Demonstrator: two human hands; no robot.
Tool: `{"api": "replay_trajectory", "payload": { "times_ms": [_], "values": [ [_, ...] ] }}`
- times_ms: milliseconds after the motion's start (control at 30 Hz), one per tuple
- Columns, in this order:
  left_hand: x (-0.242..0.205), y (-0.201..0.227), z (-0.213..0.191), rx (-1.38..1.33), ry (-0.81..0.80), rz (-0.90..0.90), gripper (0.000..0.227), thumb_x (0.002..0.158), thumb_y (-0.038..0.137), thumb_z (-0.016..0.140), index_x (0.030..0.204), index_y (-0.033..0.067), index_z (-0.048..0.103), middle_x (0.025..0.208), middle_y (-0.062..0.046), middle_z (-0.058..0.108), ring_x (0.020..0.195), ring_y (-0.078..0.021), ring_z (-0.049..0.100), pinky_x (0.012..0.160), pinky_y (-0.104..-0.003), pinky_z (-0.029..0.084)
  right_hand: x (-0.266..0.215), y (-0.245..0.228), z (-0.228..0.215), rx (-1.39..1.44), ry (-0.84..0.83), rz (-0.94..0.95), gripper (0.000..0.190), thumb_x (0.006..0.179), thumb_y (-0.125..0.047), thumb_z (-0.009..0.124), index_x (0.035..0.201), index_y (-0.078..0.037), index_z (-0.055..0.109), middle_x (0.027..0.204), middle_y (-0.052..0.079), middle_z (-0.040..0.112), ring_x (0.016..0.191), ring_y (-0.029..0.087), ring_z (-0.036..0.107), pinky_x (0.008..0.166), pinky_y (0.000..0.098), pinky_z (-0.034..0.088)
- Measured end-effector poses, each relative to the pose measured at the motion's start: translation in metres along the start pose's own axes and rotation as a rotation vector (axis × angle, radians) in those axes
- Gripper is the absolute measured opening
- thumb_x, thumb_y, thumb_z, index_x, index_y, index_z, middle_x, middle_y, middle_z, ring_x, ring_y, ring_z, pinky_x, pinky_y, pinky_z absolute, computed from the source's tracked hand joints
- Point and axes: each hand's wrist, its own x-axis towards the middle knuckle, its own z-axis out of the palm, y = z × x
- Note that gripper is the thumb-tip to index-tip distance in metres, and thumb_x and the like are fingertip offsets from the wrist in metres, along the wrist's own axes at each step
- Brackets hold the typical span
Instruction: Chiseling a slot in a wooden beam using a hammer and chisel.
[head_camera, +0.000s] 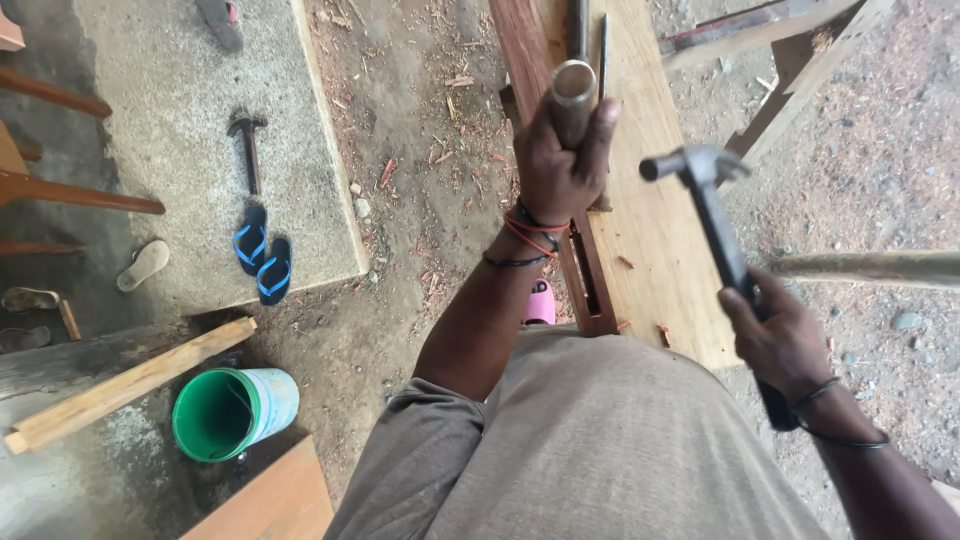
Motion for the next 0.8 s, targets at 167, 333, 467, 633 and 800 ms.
{"api": "replay_trajectory", "payload": {
  "times_ms": [167,333,467,633,800],
  "values": [
    [-0.01,0.006,0.001,0.009,-0.091,-0.012,0.025,0.102,0.03,0.071,0.104,0.0079,0.061,0.079,-0.007,0.066,0.064,-0.0196,0.069,0.059,-0.033,0.054,-0.021,-0.074,-0.057,0.301,0.091,-0.777,0.047,0.11,-0.035,0.057,0.141,0.001,0.053,0.072,0.0,0.06,0.049,0.003,0.055,0.044,0.0208,0.044],
    [-0.014,0.004,-0.002,0.009,-0.088,0.006,0.021,0.1,0.025,0.073,0.098,0.0072,0.061,0.072,-0.007,0.063,0.059,-0.0195,0.064,0.057,-0.034,0.051,-0.037,-0.085,-0.102,0.149,0.176,-0.897,0.032,0.115,-0.033,0.053,0.11,-0.002,0.053,0.065,0.0,0.056,0.054,0.005,0.057,0.052,0.0208,0.045],
    [-0.013,0.011,-0.004,-0.013,-0.094,-0.038,0.022,0.098,0.023,0.072,0.092,0.0049,0.061,0.064,-0.005,0.06,0.055,-0.0185,0.064,0.054,-0.034,0.049,-0.064,-0.144,-0.096,0.069,0.235,-1.117,0.052,0.105,-0.033,0.056,0.139,0.005,0.043,0.078,0.009,0.059,0.059,0.014,0.058,0.049,0.0291,0.045],
    [-0.028,-0.022,-0.009,-0.104,-0.258,0.02,0.039,0.105,0.017,0.063,0.067,0.0081,0.058,0.05,0.001,0.058,0.046,-0.0138,0.062,0.051,-0.031,0.048,-0.068,-0.147,-0.091,-0.642,0.056,-0.747,0.055,0.09,-0.04,0.07,0.139,-0.017,0.059,0.072,0.004,0.072,0.051,0.019,0.066,0.045,0.0346,0.057],
    [-0.024,-0.01,-0.004,0.017,-0.236,0.215,0.04,0.105,0.016,0.065,0.066,0.0108,0.054,0.052,0.0,0.058,0.048,-0.0144,0.062,0.051,-0.031,0.047,-0.071,-0.148,-0.1,-0.556,0.13,-0.755,0.056,0.088,-0.04,0.075,0.137,-0.016,0.061,0.069,0.006,0.072,0.048,0.017,0.067,0.046,0.0363,0.055]
  ]
}}
